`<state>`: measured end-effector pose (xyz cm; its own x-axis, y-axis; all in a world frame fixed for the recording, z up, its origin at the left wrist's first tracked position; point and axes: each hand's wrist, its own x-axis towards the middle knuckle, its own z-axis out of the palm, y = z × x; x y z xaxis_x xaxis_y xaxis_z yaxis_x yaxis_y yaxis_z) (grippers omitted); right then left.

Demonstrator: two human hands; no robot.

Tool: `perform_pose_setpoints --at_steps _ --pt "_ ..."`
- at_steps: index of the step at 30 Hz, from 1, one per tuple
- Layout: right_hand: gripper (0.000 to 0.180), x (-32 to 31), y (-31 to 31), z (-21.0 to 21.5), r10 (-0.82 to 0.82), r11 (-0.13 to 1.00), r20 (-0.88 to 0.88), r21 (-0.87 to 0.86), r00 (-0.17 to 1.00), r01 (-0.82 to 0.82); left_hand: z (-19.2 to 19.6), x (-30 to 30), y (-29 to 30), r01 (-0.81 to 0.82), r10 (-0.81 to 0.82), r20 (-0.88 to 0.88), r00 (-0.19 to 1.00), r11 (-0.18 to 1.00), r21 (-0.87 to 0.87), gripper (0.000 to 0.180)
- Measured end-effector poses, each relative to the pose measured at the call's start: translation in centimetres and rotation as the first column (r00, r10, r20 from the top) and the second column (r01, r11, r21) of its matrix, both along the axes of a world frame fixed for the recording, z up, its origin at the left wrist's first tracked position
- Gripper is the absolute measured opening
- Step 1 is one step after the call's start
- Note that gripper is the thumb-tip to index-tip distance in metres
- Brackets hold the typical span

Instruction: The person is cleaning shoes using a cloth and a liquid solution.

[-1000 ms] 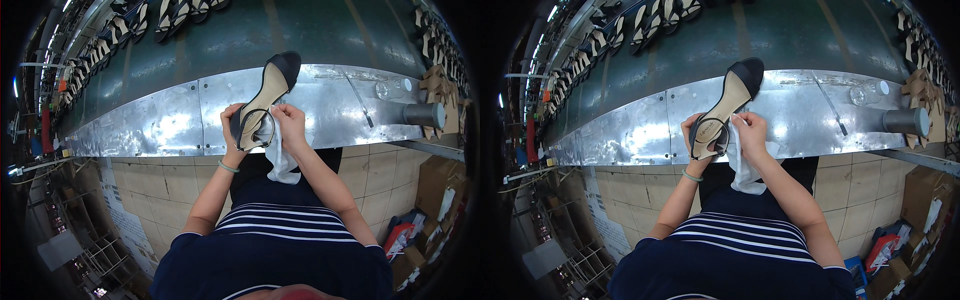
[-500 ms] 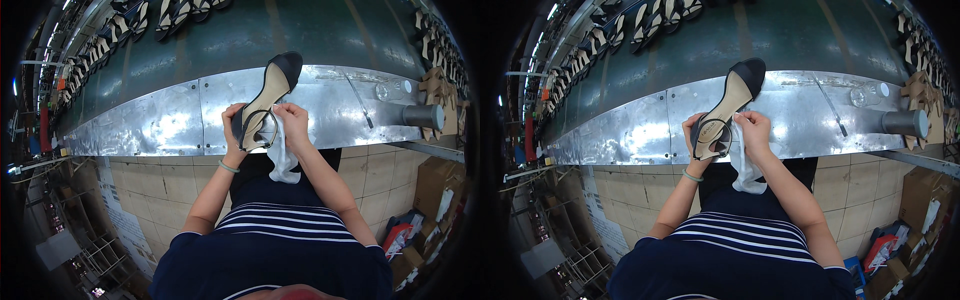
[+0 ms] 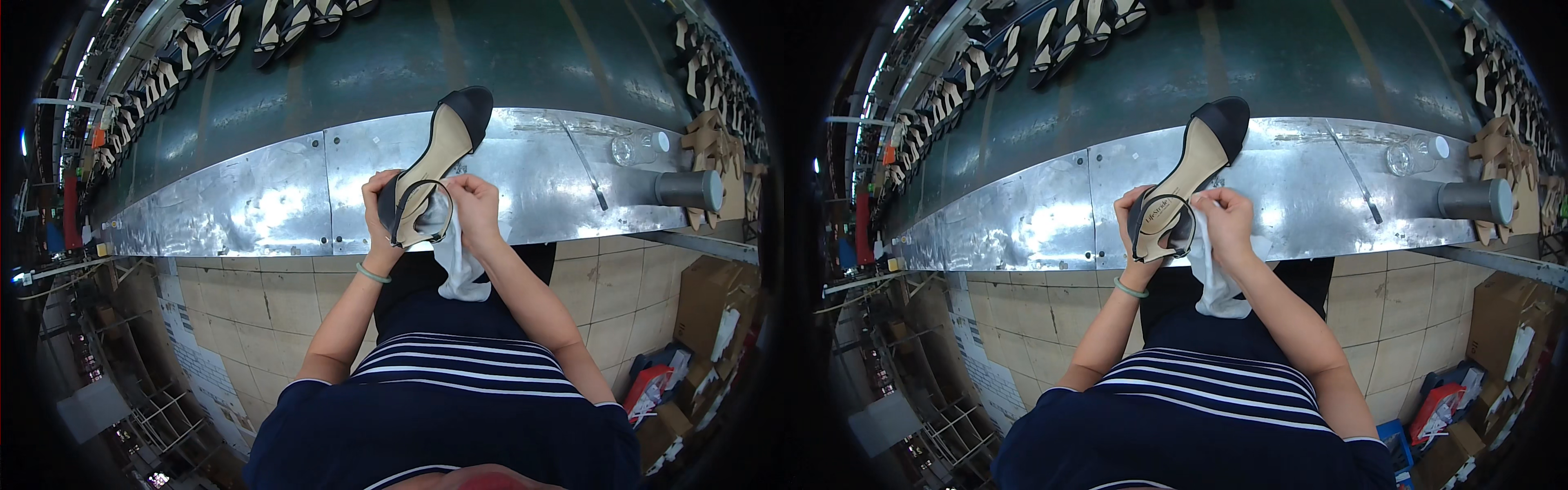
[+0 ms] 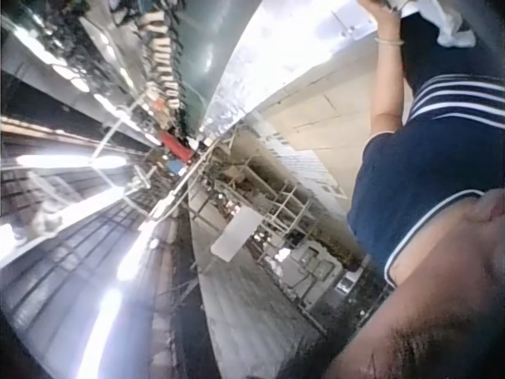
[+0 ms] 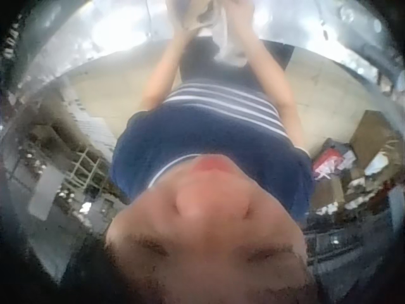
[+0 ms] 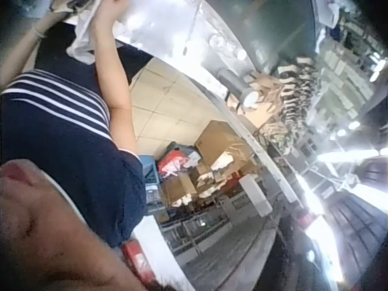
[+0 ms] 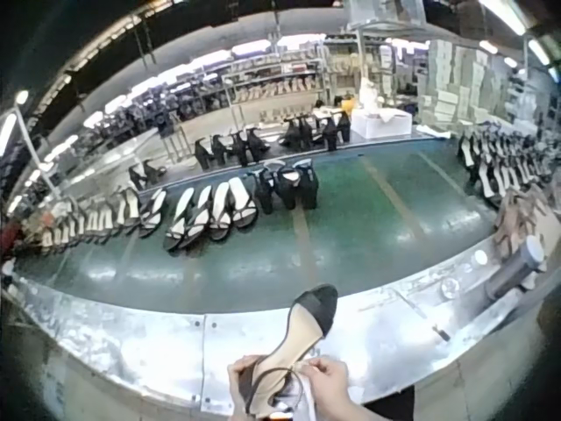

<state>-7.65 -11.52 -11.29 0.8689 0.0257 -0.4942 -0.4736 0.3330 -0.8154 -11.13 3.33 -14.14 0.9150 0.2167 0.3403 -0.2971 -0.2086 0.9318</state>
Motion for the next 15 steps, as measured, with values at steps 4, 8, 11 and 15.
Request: perform_pose_setpoints --at_steps 4,8,11,15 --pt "0.007 -0.1 0.3 -0.6 -0.091 0.994 0.022 0.067 0.996 0.09 -0.2 -0.1 0.0 0.011 -0.011 0.017 1.0 0.999 -0.039 0.077" --pt "0.008 -0.1 0.2 -0.5 -0.043 0.999 0.056 0.014 0.998 0.042 -0.2 0.0 -0.1 0.006 -0.007 -0.012 1.0 0.999 -0.048 0.077" --pt "0.009 0.3 0.1 -0.7 -0.076 0.997 0.039 0.026 0.996 0.075 -0.1 -0.2 -0.1 0.007 -0.007 -0.004 1.0 0.999 -0.05 0.078" --pt "0.01 -0.4 0.5 -0.1 -0.067 0.998 0.038 0.02 0.997 0.066 -0.1 -0.1 -0.1 -0.001 0.0 -0.02 1.0 0.999 -0.045 0.08"
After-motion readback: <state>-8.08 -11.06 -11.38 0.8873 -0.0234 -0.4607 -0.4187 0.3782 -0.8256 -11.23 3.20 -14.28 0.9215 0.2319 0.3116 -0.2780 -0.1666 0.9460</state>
